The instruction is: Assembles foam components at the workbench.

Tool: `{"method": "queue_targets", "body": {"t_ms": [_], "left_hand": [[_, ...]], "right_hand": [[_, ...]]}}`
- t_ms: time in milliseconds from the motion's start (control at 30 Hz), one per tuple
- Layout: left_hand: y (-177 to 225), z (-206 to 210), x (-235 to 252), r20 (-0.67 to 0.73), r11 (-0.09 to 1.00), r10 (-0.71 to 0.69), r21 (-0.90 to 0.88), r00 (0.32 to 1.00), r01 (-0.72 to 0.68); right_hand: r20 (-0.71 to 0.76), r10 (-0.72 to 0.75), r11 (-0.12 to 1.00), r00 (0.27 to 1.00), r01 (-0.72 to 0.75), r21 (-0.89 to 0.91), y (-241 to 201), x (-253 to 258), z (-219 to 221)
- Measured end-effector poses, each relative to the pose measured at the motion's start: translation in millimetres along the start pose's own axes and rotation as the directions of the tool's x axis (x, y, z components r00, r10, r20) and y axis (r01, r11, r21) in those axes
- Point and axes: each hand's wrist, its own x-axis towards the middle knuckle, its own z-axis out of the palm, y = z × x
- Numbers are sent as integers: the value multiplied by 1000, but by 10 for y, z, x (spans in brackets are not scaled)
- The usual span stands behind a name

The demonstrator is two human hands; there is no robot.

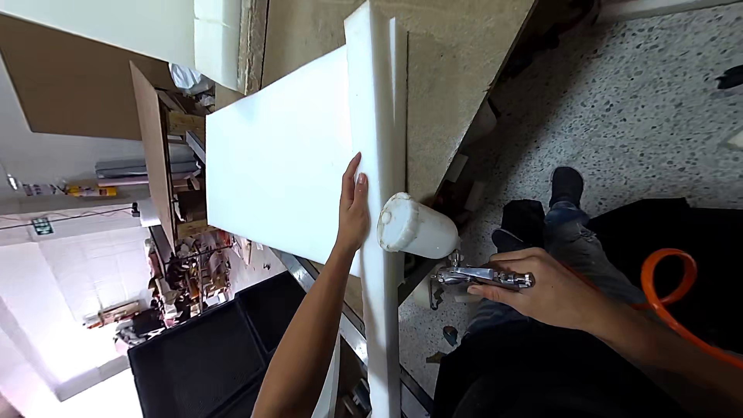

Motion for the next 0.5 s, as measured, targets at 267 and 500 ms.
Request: {"method": "queue_targets", "body": {"t_ms": [267, 500], "left_hand": [[56, -93, -39, 23, 988, -153, -29, 988, 153], [-53, -252, 92, 53, 973, -226, -36, 973, 228]], "right_hand": [[-89, 55, 998, 994, -56, -10, 82, 273, -160], [-486, 39, 998, 873, -54, -18, 6, 1149, -612]]}}
